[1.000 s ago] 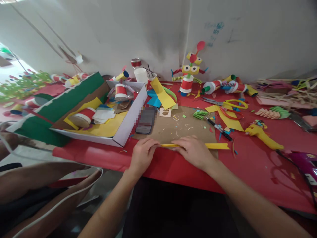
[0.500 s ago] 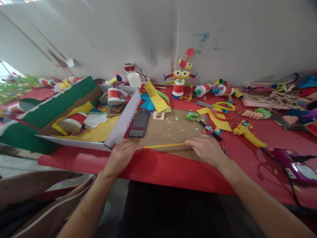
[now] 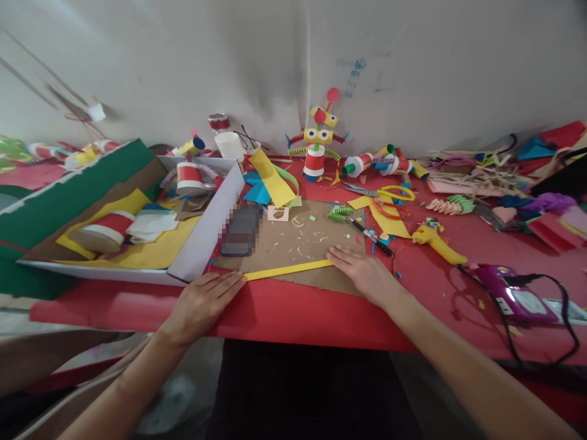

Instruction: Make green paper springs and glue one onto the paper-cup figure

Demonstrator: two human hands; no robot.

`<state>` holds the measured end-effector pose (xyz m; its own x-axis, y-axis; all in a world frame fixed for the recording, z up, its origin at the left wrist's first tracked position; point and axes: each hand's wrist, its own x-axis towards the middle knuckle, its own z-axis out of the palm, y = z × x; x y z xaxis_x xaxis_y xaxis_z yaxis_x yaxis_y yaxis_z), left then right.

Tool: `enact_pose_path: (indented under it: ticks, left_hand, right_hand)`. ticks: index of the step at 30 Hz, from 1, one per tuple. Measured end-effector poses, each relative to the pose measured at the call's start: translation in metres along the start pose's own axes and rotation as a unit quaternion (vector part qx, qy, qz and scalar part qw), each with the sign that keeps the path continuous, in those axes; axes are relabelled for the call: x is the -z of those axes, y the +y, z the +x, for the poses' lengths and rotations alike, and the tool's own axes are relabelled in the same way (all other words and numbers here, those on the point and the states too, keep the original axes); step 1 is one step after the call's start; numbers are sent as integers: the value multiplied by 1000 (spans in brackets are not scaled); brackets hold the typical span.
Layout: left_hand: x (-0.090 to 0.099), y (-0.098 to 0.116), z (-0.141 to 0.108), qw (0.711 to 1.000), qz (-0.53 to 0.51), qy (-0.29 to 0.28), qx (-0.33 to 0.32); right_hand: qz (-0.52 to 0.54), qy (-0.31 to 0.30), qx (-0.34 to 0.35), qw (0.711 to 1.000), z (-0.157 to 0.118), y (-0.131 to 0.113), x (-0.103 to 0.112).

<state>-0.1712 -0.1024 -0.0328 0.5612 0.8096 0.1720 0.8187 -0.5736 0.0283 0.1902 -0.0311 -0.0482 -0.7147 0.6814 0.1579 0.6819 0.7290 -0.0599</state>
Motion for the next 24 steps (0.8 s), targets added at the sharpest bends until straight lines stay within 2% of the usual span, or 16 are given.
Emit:
enact_pose_path:
  ticks: [4,7,9,11,13,15,17,19,24]
  left_hand:
    - [4,8,-3,1000,29,-6,9]
    - [16,29,8,997,79,-14,23]
    - [24,52,29,994,95,3,63]
    - [25,78,60,997,53,3,57]
    - [17,101,96,999,-11,-17,32]
    - [4,113,129,996,-62,-27,61]
    - [-9,115,153,989,-102,-58,88]
    - [-17,110,167,984,-124,-80,99]
    - [-22,95,174,982,-131,-92,98]
  right_hand:
    - [4,-7,-12,1000,-2,-3,2]
    - [1,-13,-23,1000,-2,-6,3]
    - [-1,-13,-27,1000,-2,-8,3]
    - [-5,-8,-23,1000,-2,-9,2]
    - [-17,1,-16,1000,-2,-9,1]
    - [-35,10,-19,999,0,-8,2]
    - [-51,24,-32,998,3,-5,4]
    - [-63,47,-52,996,5,0,7]
    - [-96,133,-96,982,6,15,5]
